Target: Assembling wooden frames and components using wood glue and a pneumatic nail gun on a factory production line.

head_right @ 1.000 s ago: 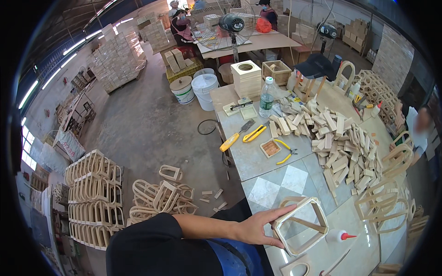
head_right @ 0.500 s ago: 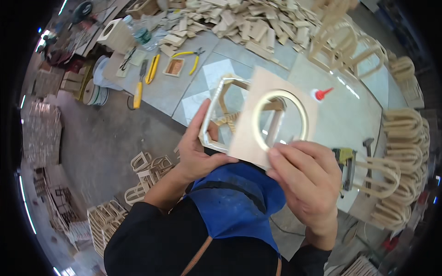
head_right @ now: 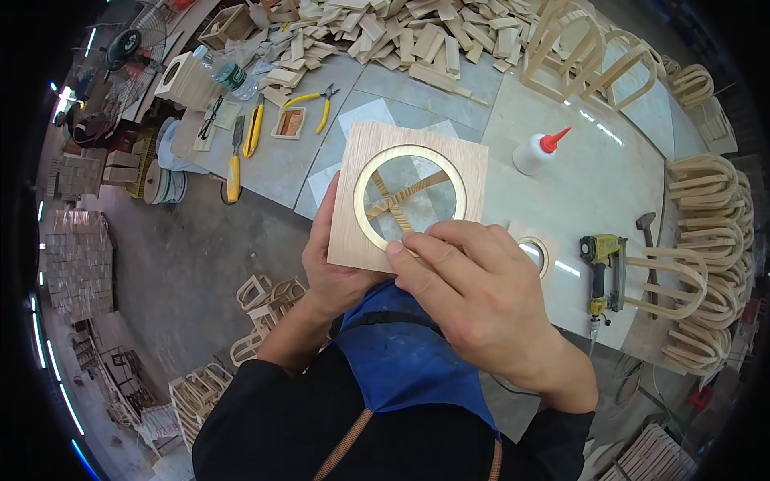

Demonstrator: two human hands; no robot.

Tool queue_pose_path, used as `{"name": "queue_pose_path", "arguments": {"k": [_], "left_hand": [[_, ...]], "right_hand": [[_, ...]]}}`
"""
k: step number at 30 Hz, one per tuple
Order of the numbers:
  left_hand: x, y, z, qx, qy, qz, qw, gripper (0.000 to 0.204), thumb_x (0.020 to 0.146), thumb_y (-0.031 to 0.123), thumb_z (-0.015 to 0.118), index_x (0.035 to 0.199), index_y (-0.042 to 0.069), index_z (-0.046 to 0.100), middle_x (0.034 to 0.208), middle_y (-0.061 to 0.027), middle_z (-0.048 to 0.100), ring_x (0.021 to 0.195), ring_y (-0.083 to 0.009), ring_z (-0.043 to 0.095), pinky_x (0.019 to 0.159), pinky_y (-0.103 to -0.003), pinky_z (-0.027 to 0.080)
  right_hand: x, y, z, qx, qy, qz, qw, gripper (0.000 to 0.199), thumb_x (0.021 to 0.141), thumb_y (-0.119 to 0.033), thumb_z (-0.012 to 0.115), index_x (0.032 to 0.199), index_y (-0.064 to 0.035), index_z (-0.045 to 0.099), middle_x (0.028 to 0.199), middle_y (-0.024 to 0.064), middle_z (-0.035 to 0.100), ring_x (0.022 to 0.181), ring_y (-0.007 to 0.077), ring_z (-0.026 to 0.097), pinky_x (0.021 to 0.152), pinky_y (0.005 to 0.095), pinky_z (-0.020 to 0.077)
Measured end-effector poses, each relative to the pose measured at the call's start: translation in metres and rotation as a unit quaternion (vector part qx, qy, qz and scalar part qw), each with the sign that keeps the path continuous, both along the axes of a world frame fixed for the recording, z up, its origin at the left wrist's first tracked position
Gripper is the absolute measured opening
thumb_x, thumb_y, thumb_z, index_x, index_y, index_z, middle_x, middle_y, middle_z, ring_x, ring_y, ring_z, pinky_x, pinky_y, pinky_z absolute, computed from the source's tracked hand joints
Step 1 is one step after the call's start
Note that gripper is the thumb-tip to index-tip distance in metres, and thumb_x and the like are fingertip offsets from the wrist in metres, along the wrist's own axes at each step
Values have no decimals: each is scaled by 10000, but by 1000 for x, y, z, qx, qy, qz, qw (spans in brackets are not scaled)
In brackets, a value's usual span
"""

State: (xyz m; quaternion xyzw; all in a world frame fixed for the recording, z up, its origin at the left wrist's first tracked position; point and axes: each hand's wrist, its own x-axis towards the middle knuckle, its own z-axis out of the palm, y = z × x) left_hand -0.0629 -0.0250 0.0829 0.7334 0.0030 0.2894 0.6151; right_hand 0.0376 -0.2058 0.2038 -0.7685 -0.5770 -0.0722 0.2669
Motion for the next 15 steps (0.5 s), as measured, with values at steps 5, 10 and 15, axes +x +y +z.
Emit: {"name": "queue_pose_path", "arguments": {"k": [5,10,15], "left_hand": [[1,0,1,5,2,-1,1000,1154,700,88,939,1610,-20,238,1599,-216,411,1378,-307,533,1138,-371,463],[2,-1,-1,-1,8,9,1000,1175,695,87,945,1616,-10,222,1604,-208,402,1380,-301,528,1140,-374,460],[-2,0,1,-48,39,37,997,1190,702,87,944,1624,1,198,1603,-197,402,1374,-292,531,1144,-375,453]], "right_hand": [[4,1,-7,-3,5,10,1000,278,864,-133,745,1124,-37,721,1166,72,698,1026,241,645,836,339,504],[2,-5,-6,25,35,-7,999,357,856,-156,770,1182,-29,698,1203,91,680,1053,248,639,868,342,501],[-4,-23,-34,115,129,-105,979,516,824,-187,828,1280,-16,655,1244,118,658,1081,255,632,904,348,503]]}}
